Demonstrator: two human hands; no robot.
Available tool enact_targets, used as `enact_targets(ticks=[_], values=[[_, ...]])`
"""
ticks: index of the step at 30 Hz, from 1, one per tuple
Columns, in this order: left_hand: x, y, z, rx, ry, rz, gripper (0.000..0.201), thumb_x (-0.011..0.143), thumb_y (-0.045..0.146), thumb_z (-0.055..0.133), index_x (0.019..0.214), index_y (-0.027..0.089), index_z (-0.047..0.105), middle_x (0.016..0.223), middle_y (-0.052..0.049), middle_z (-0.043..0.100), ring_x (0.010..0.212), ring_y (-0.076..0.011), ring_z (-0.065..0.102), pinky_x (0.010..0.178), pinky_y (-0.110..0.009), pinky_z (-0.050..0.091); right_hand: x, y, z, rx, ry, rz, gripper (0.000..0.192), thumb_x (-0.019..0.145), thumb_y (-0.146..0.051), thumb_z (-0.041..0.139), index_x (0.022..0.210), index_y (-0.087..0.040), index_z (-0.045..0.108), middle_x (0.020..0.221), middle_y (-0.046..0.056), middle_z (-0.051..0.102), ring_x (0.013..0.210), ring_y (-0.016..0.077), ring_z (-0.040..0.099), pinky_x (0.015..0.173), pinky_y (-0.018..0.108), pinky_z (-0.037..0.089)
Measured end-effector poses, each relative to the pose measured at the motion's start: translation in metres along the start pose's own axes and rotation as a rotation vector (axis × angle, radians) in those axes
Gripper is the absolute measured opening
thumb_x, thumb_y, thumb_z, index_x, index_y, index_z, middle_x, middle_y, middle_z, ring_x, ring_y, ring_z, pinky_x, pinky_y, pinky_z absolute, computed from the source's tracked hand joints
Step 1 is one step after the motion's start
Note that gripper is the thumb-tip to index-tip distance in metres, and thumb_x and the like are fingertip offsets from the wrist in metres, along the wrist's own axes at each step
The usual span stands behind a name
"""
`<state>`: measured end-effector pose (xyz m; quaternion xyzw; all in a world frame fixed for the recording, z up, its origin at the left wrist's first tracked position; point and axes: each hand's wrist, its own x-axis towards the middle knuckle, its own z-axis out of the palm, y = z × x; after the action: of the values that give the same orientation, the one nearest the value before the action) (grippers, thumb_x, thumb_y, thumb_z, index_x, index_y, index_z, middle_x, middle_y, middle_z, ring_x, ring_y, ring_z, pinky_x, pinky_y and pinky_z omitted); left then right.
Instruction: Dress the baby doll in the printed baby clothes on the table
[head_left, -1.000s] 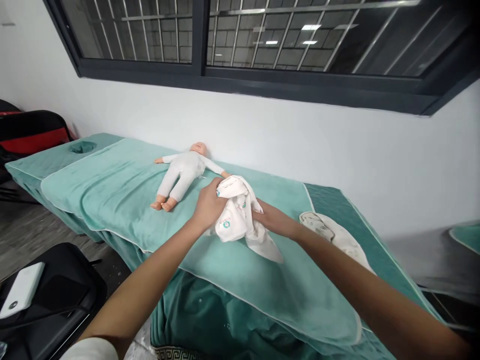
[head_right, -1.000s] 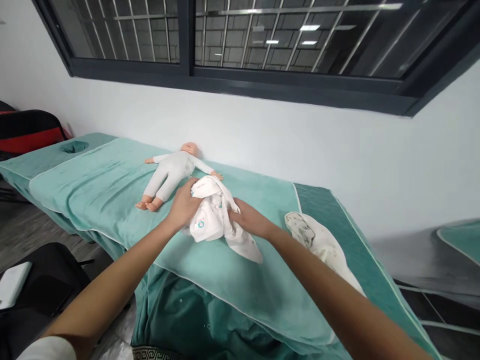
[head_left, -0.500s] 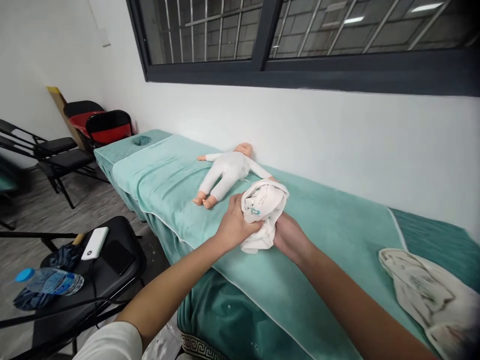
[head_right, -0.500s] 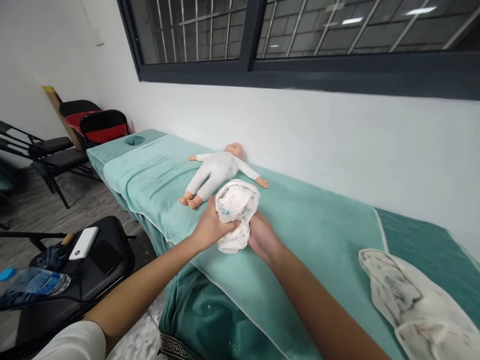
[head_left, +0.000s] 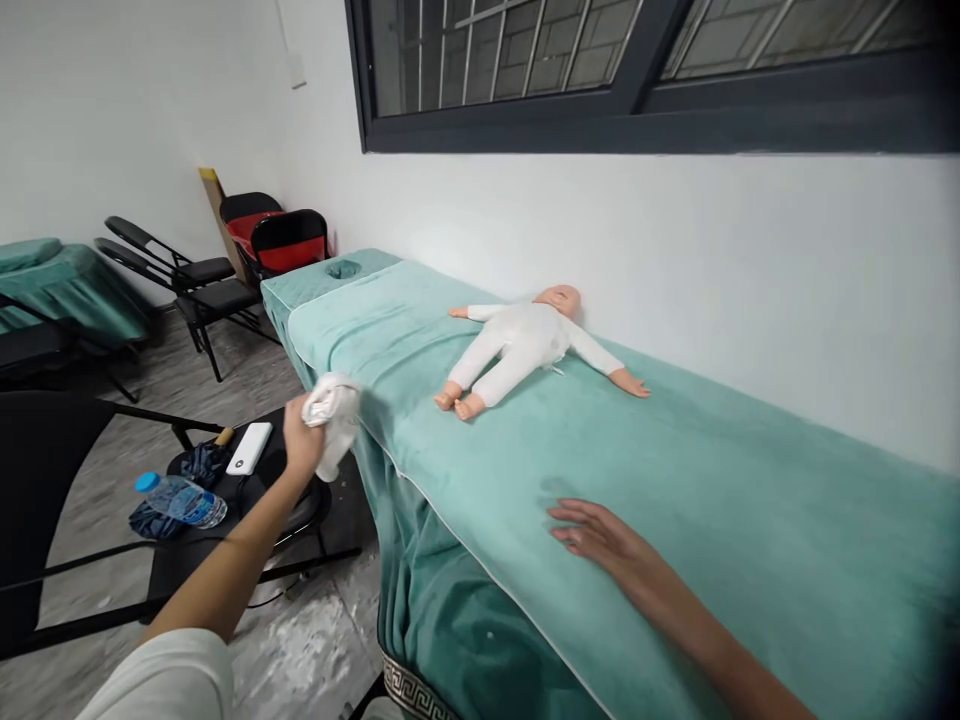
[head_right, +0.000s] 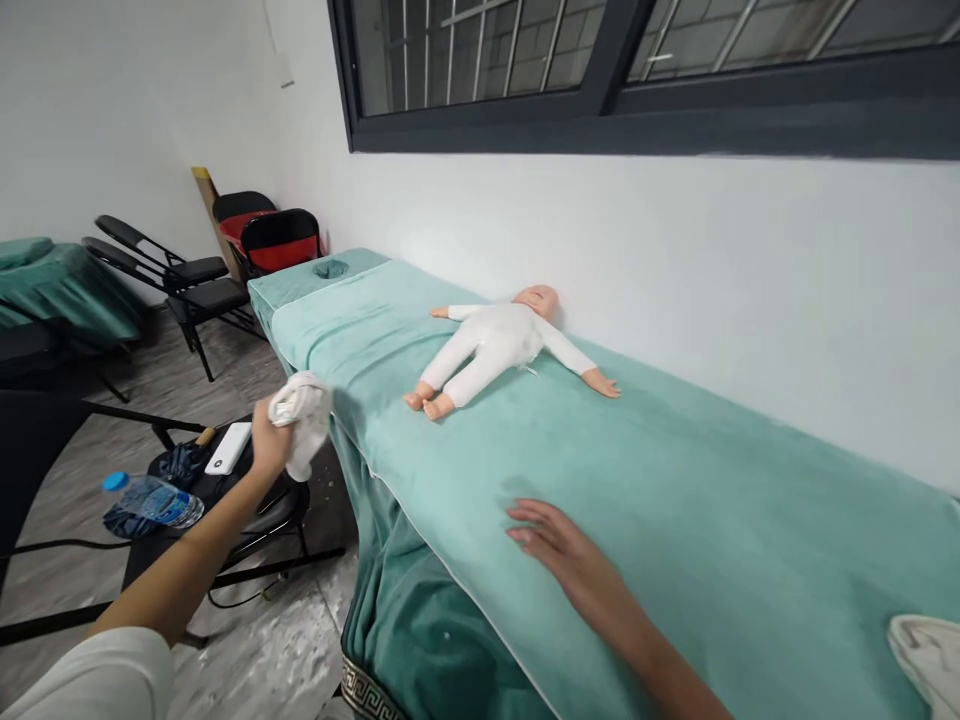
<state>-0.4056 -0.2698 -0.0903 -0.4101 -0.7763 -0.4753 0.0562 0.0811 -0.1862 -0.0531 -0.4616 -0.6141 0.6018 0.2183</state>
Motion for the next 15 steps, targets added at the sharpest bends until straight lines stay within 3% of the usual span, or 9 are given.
enact_targets(ticks=[3,7,12,15], values=[[0.007,-0.06,-0.034,0.283,0.099,-0.163,0.039,0.089,0.026,0.05,0.127,0.017,0.056,0.128,-0.009,0.059,0.124,-0.0259,0.049,0.111,-0.041,0.039,-0.013,0.015,-0.012,0.017,0.066,0.052,0.054,0.075,-0.064,0.071,0.113,-0.026,0.07,0.128,0.011,0.069,0.11,0.0311,0.07,0.098,0.046,0.058],[-0.002,-0.115,-0.058,0.379,0.139,-0.34,0.047,0.089,0.027,0.051,0.134,0.017,0.05,0.135,-0.012,0.052,0.129,-0.029,0.047,0.111,-0.044,0.039,-0.022,0.026,-0.022,0.043,0.132,0.091,0.053,0.075,-0.063,0.072,0.112,-0.026,0.072,0.127,0.011,0.07,0.111,0.0324,0.069,0.098,0.045,0.058],[-0.034,-0.15,-0.056,0.464,0.082,-0.653,0.06,0.087,0.038,0.056,0.141,0.016,0.041,0.135,-0.019,0.044,0.106,-0.0318,0.06,0.093,-0.048,0.049,-0.021,0.024,-0.019,-0.019,0.184,0.087,0.051,0.073,-0.065,0.071,0.106,-0.026,0.075,0.121,0.01,0.073,0.103,0.0318,0.072,0.092,0.043,0.062],[-0.051,-0.158,-0.05,0.5,0.02,-0.706,0.063,0.085,0.037,0.057,0.143,0.018,0.041,0.136,-0.02,0.042,0.101,-0.031,0.061,0.088,-0.047,0.05,-0.021,0.021,-0.016,-0.051,0.21,0.087,0.049,0.072,-0.068,0.068,0.101,-0.029,0.076,0.114,0.009,0.075,0.098,0.0312,0.073,0.086,0.042,0.063]])
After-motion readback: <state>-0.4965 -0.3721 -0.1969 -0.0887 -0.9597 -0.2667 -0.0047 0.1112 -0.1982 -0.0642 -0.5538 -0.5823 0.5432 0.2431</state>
